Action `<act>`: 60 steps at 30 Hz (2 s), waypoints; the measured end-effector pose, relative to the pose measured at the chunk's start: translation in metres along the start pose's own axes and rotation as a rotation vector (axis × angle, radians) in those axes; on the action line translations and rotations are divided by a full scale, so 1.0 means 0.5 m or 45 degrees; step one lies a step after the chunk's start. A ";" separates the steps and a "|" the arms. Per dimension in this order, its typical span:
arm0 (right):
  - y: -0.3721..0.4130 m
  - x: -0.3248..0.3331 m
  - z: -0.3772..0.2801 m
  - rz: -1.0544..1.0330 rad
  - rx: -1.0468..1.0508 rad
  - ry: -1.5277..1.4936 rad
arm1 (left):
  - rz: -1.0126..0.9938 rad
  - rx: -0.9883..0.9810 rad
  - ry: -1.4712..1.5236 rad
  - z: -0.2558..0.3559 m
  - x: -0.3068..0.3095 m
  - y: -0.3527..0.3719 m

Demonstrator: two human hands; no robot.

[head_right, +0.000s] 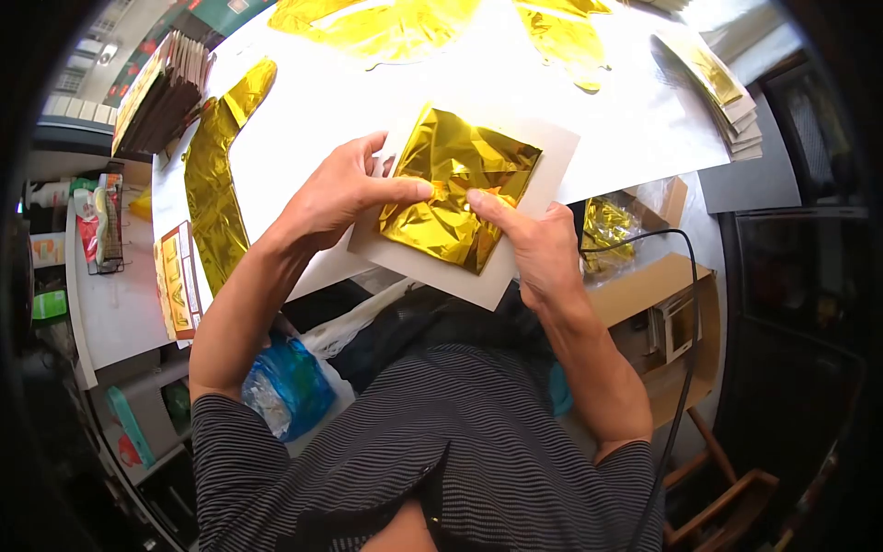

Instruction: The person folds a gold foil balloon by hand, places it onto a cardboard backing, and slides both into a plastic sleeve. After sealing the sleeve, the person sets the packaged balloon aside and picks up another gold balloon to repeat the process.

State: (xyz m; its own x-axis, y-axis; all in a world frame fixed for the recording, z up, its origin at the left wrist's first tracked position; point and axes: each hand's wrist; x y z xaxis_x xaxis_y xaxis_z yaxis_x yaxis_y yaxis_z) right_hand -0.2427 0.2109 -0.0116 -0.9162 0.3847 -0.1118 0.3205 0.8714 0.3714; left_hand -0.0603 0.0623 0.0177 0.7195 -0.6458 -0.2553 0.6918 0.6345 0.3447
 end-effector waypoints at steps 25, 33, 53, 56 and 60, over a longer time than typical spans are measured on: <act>0.005 0.036 0.017 0.215 0.148 -0.159 | -0.074 0.056 -0.255 0.037 -0.046 -0.034; 0.056 0.150 0.033 0.433 0.332 -0.265 | -0.104 -0.486 -0.713 0.089 -0.133 -0.183; 0.161 0.303 0.109 0.605 0.292 -0.192 | -0.579 -1.240 -1.582 -0.016 -0.442 -0.490; 0.158 0.299 0.095 0.605 0.303 -0.196 | -0.559 -1.236 -1.673 -0.003 -0.448 -0.473; 0.158 0.303 0.103 0.573 0.318 -0.200 | -0.582 -1.221 -1.822 0.011 -0.467 -0.468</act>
State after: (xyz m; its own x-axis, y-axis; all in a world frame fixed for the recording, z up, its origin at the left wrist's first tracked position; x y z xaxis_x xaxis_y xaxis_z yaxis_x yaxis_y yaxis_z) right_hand -0.3440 0.3538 -0.0466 -0.6340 0.7613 -0.1359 0.7384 0.6482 0.1861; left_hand -0.3903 0.0622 0.0016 0.2316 -0.3221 0.9179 0.9677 -0.0203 -0.2513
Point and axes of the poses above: each hand's wrist, its own y-axis away from the middle knuckle, its own x-axis out of the back of the hand, z = x × y, and after that the axes turned 14 degrees about y, right-handed
